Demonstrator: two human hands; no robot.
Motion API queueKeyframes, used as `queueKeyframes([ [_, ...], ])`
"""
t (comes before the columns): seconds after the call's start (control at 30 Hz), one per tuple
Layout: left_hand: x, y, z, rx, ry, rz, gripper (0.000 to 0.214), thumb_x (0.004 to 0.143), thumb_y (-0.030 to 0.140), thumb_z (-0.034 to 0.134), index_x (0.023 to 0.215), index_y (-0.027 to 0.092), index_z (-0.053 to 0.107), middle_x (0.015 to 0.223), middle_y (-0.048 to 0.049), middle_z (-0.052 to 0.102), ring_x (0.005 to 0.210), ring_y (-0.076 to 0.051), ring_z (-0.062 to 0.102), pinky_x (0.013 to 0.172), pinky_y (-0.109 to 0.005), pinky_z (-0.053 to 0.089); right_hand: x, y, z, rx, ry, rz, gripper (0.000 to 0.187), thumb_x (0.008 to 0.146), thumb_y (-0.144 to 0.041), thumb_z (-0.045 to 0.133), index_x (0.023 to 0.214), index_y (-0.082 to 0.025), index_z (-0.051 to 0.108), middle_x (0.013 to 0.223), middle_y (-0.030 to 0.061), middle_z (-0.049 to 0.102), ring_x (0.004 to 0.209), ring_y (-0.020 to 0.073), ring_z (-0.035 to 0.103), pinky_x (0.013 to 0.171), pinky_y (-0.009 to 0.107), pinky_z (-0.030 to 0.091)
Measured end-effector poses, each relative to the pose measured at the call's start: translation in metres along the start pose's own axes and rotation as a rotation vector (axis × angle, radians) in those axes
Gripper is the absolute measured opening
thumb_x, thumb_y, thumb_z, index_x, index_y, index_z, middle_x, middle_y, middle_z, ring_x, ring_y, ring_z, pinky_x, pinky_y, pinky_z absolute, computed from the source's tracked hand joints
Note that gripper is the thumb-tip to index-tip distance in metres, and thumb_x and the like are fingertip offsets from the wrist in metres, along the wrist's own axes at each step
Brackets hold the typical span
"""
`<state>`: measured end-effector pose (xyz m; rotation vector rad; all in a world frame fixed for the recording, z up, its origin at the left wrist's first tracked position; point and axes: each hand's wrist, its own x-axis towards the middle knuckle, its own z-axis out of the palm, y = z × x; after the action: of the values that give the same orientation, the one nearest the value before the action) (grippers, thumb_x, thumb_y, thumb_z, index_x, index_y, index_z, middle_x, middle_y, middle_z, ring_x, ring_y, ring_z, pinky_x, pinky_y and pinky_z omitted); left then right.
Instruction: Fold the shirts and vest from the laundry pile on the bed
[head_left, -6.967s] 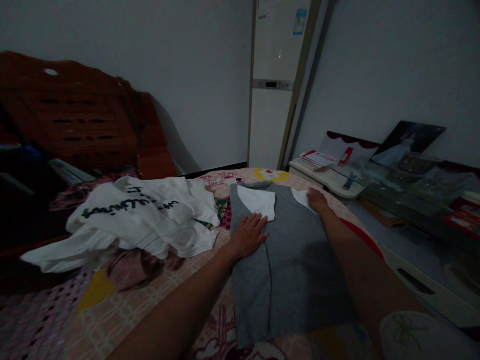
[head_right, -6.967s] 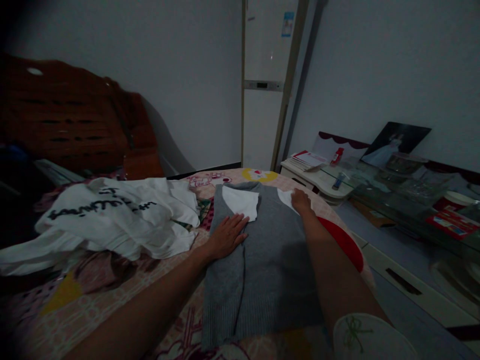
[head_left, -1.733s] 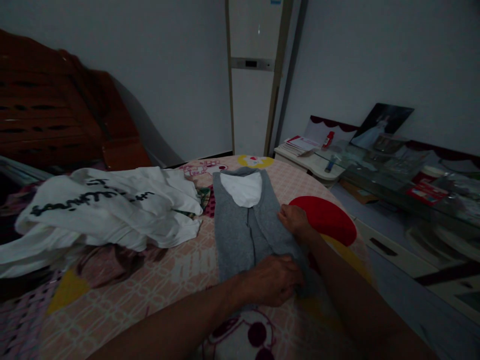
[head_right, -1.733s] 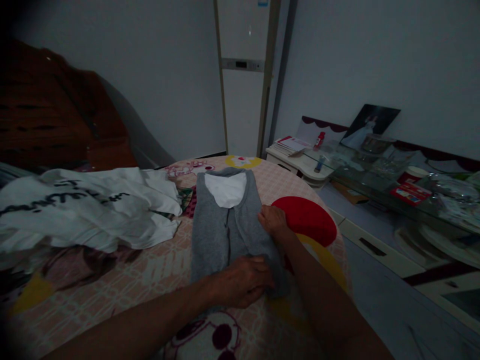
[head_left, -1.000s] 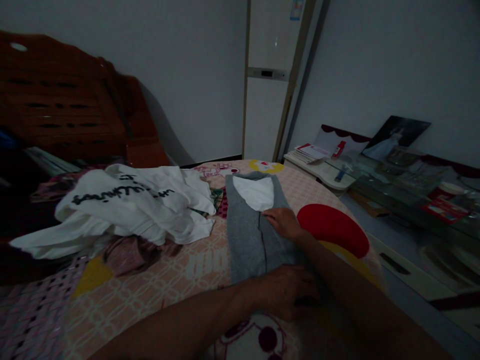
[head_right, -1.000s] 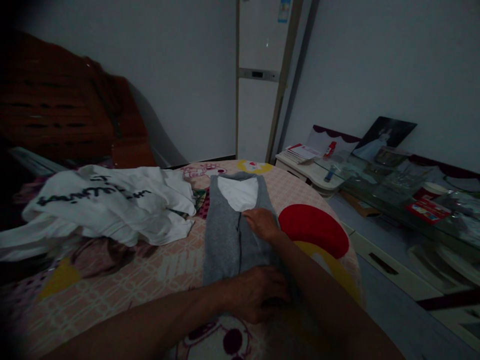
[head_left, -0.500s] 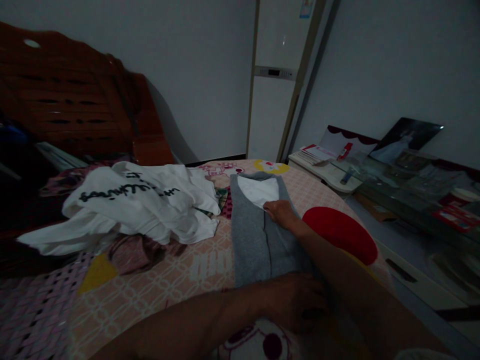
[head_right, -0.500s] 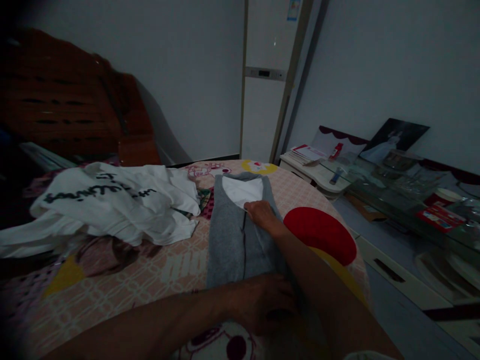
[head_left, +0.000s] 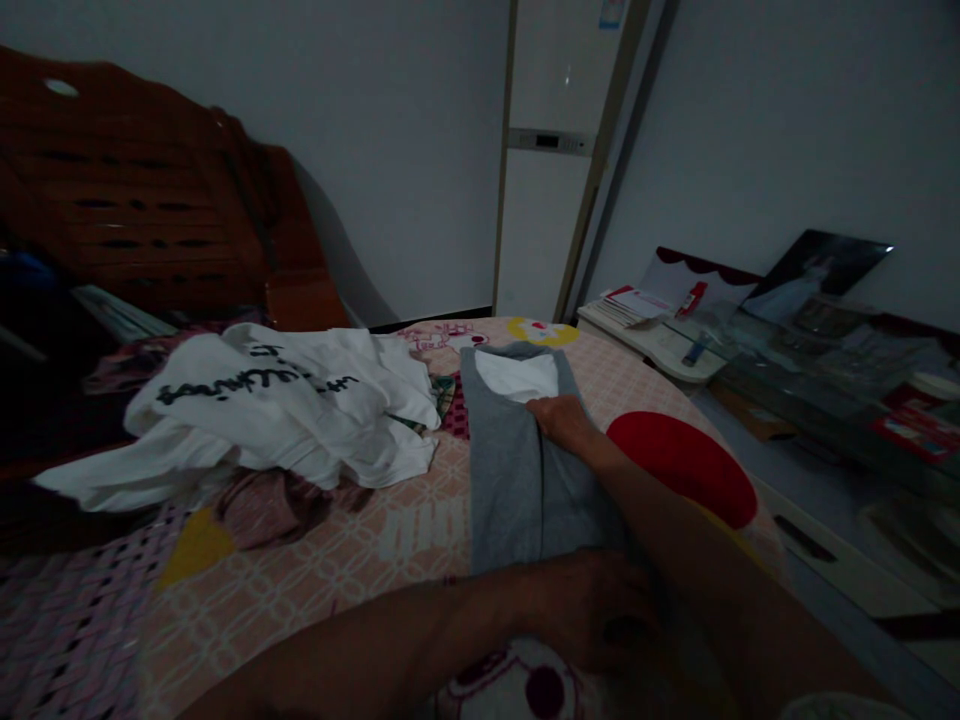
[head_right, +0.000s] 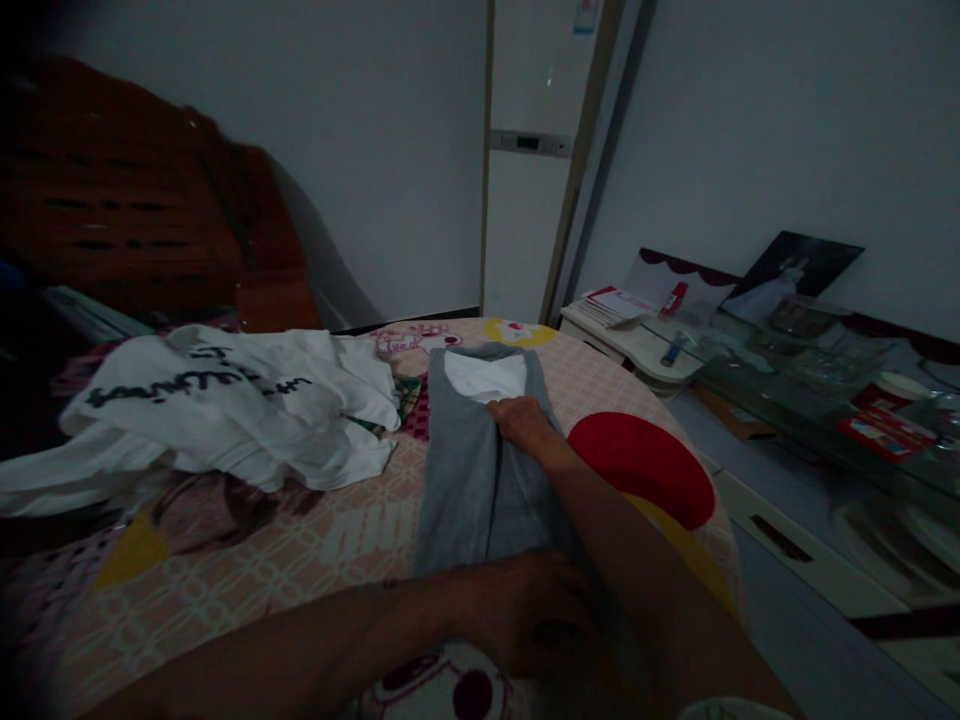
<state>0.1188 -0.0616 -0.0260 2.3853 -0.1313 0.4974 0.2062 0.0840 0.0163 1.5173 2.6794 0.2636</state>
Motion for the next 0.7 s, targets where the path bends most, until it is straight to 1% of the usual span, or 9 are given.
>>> queueKeyframes([
  [0.1,-0.001,-0.001,0.003,0.007,-0.01,0.025,0.03,0.08,0.032,0.062,0.102,0.013,0.068,0.111,-0.0133,0.069,0.107,-0.026,0.063,0.098,-0.035,0.048,-0.004,0.002,-0.003,0.107,0.009,-0.03,0.033,0.091,-0.015,0.043,0.111,-0.016,0.069,0.103,0.0131,0.073,0.093,0.0236,0.067,0.08,0.032,0.046],
  [0.17,0.0,-0.001,0.004,-0.004,-0.007,0.051,0.031,0.081,0.034,0.062,0.101,0.012,0.068,0.111,-0.0141,0.069,0.107,-0.025,0.063,0.099,-0.034,0.048,-0.01,0.005,-0.008,0.271,0.116,-0.012,0.036,0.087,-0.015,0.047,0.114,-0.019,0.07,0.098,0.0091,0.075,0.088,0.021,0.067,0.079,0.03,0.045],
  [0.27,0.001,0.003,-0.001,-0.057,0.005,0.067,0.027,0.084,0.032,0.06,0.102,0.012,0.068,0.108,-0.0126,0.071,0.102,-0.022,0.065,0.094,-0.029,0.051,-0.024,0.016,-0.018,0.551,0.377,0.188,0.038,0.085,-0.017,0.045,0.113,-0.017,0.072,0.08,0.0053,0.073,0.07,0.0169,0.064,0.07,0.027,0.045],
  [0.33,-0.001,0.007,-0.015,-0.056,0.073,0.033,0.022,0.089,0.027,0.055,0.102,0.014,0.067,0.105,-0.0102,0.072,0.1,-0.019,0.066,0.092,-0.026,0.051,-0.034,0.025,-0.021,0.69,0.458,0.311,0.036,0.084,-0.019,0.046,0.106,-0.014,0.074,0.068,0.0032,0.068,0.061,0.0159,0.06,0.062,0.026,0.044],
  [0.43,-0.012,0.004,-0.051,0.091,0.291,-0.14,0.024,0.093,0.02,0.044,0.104,0.016,0.066,0.106,-0.0085,0.071,0.104,-0.017,0.065,0.096,-0.029,0.05,-0.049,0.032,-0.013,0.779,0.37,0.351,0.031,0.081,-0.022,0.051,0.099,-0.014,0.075,0.062,0.0015,0.065,0.058,0.016,0.059,0.06,0.026,0.045],
  [0.5,-0.024,-0.008,-0.075,0.28,0.501,-0.345,0.029,0.093,0.016,0.042,0.112,0.016,0.063,0.114,-0.0099,0.069,0.113,-0.02,0.061,0.102,-0.035,0.046,-0.055,0.029,0.0,0.754,0.244,0.292,0.026,0.079,-0.022,0.056,0.095,-0.015,0.075,0.068,0.0029,0.069,0.064,0.017,0.062,0.064,0.027,0.047],
  [0.53,-0.031,-0.016,-0.084,0.377,0.541,-0.453,0.032,0.092,0.016,0.044,0.12,0.015,0.06,0.124,-0.0127,0.064,0.121,-0.022,0.057,0.106,-0.04,0.043,-0.058,0.027,0.007,0.733,0.193,0.261,0.024,0.078,-0.022,0.058,0.094,-0.016,0.075,0.075,0.004,0.072,0.069,0.0176,0.064,0.067,0.027,0.048],
  [0.6,-0.043,-0.032,-0.093,0.508,0.486,-0.615,0.04,0.088,0.022,0.054,0.126,0.011,0.056,0.135,-0.0182,0.056,0.127,-0.028,0.051,0.108,-0.045,0.041,-0.06,0.021,0.019,0.717,0.148,0.243,0.021,0.079,-0.022,0.06,0.092,-0.017,0.076,0.086,0.0058,0.075,0.078,0.0187,0.067,0.073,0.028,0.049],
  [0.7,-0.053,-0.046,-0.089,0.58,0.332,-0.664,0.037,0.089,0.03,0.057,0.121,0.013,0.06,0.132,-0.0169,0.059,0.123,-0.03,0.055,0.106,-0.045,0.043,-0.059,0.017,0.026,0.782,0.17,0.284,0.02,0.082,-0.021,0.057,0.089,-0.016,0.075,0.089,0.0065,0.075,0.08,0.0184,0.068,0.075,0.028,0.05],
])
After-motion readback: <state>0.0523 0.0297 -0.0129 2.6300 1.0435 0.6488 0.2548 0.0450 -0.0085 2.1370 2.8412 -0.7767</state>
